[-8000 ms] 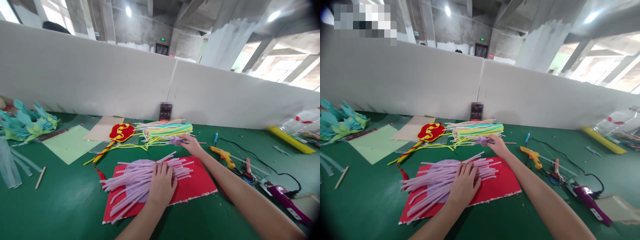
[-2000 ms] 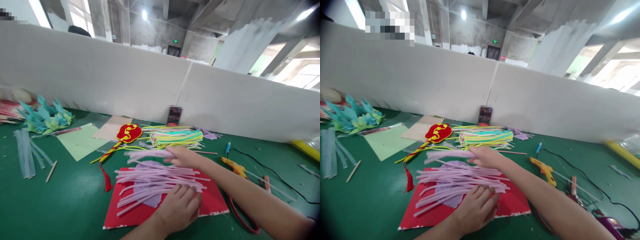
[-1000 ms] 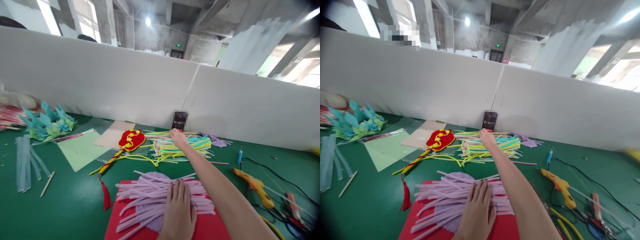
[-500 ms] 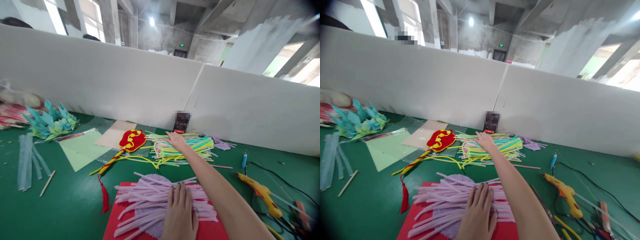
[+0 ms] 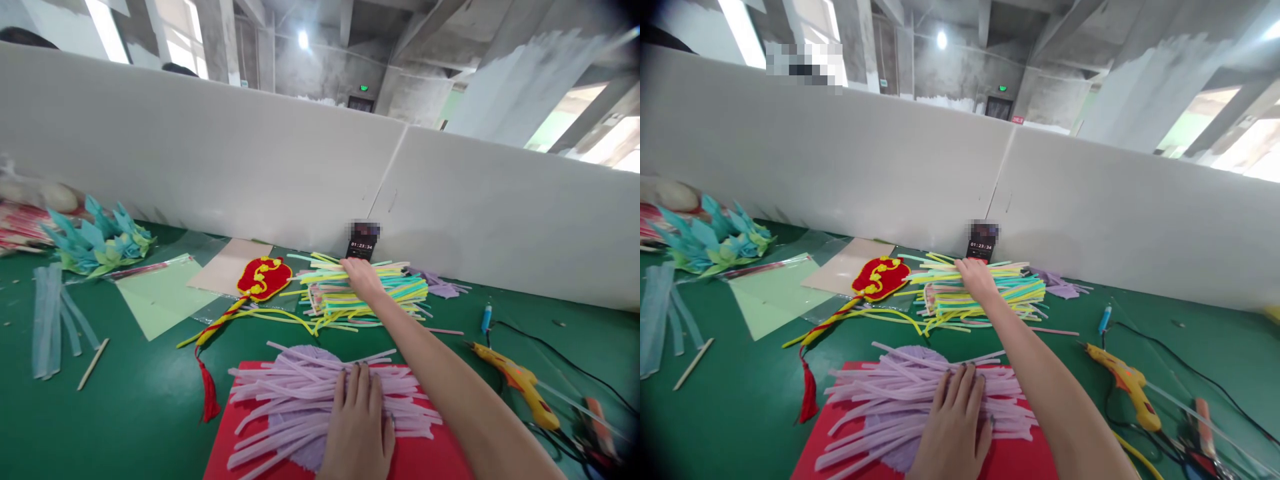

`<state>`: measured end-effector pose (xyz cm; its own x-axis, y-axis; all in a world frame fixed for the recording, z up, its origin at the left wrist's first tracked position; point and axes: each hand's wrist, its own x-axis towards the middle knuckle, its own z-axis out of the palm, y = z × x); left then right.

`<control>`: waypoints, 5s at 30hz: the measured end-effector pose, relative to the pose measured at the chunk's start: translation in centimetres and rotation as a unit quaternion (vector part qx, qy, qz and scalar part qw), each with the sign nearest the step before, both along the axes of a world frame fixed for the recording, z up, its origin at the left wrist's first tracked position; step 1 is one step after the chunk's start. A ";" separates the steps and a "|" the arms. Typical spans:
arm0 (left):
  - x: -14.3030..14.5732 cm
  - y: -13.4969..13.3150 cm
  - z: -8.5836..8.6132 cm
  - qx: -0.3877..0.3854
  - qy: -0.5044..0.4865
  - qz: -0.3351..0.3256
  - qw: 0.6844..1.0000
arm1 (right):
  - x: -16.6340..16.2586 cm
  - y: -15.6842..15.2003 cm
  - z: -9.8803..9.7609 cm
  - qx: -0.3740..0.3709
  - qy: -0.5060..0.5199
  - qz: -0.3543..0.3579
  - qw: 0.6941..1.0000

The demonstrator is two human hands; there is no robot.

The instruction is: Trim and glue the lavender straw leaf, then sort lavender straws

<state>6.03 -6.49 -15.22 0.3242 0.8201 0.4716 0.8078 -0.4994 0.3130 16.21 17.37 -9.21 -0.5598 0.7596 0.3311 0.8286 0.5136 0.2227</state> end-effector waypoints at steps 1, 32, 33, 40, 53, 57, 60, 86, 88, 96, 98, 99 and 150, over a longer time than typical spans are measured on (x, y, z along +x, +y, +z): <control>0.0 0.0 0.1 -0.005 0.001 0.000 1.000 | 0.4 -0.2 0.6 0.008 0.004 -0.003 1.000; -0.4 -0.1 2.3 -0.107 0.054 -0.035 0.992 | 5.3 -5.5 -2.3 -0.051 0.314 0.060 0.946; -0.4 -0.1 2.4 -0.109 0.055 -0.035 0.992 | 5.4 -5.5 -2.2 -0.038 0.298 0.055 0.952; -0.4 -0.1 2.6 -0.130 0.061 -0.037 0.989 | 6.1 -4.9 -2.6 -0.014 0.215 0.015 0.976; -0.4 -0.1 2.4 -0.109 0.064 -0.035 0.991 | 6.5 -7.1 -3.3 -0.009 0.072 0.055 0.996; -0.4 0.0 2.4 -0.107 0.065 -0.033 0.992 | 7.1 -6.1 -3.0 -0.032 0.127 0.077 0.988; -0.4 -0.1 2.3 -0.105 0.065 -0.033 0.992 | 7.2 -4.8 -2.7 -0.061 0.193 0.074 0.976; -0.3 -0.1 2.3 -0.108 0.065 -0.028 0.992 | 6.7 -5.6 -4.7 0.128 0.017 0.073 0.989; -0.4 0.0 2.3 -0.110 0.067 -0.030 0.991 | 6.5 -4.6 -4.8 0.114 0.018 0.057 0.992; -0.4 0.0 2.6 -0.121 0.067 -0.038 0.990 | 5.8 -2.8 -4.7 0.081 0.055 0.024 0.995; -0.4 0.0 2.5 -0.118 0.065 -0.038 0.990 | 5.9 -3.5 -4.6 0.071 0.069 0.031 0.995; -0.4 -0.1 2.5 -0.117 0.064 -0.038 0.990 | 6.1 -3.9 -4.4 0.066 0.075 0.038 0.994; -0.4 -0.1 2.3 -0.107 0.067 -0.030 0.992 | 7.3 -3.3 -5.0 0.031 0.025 0.008 0.999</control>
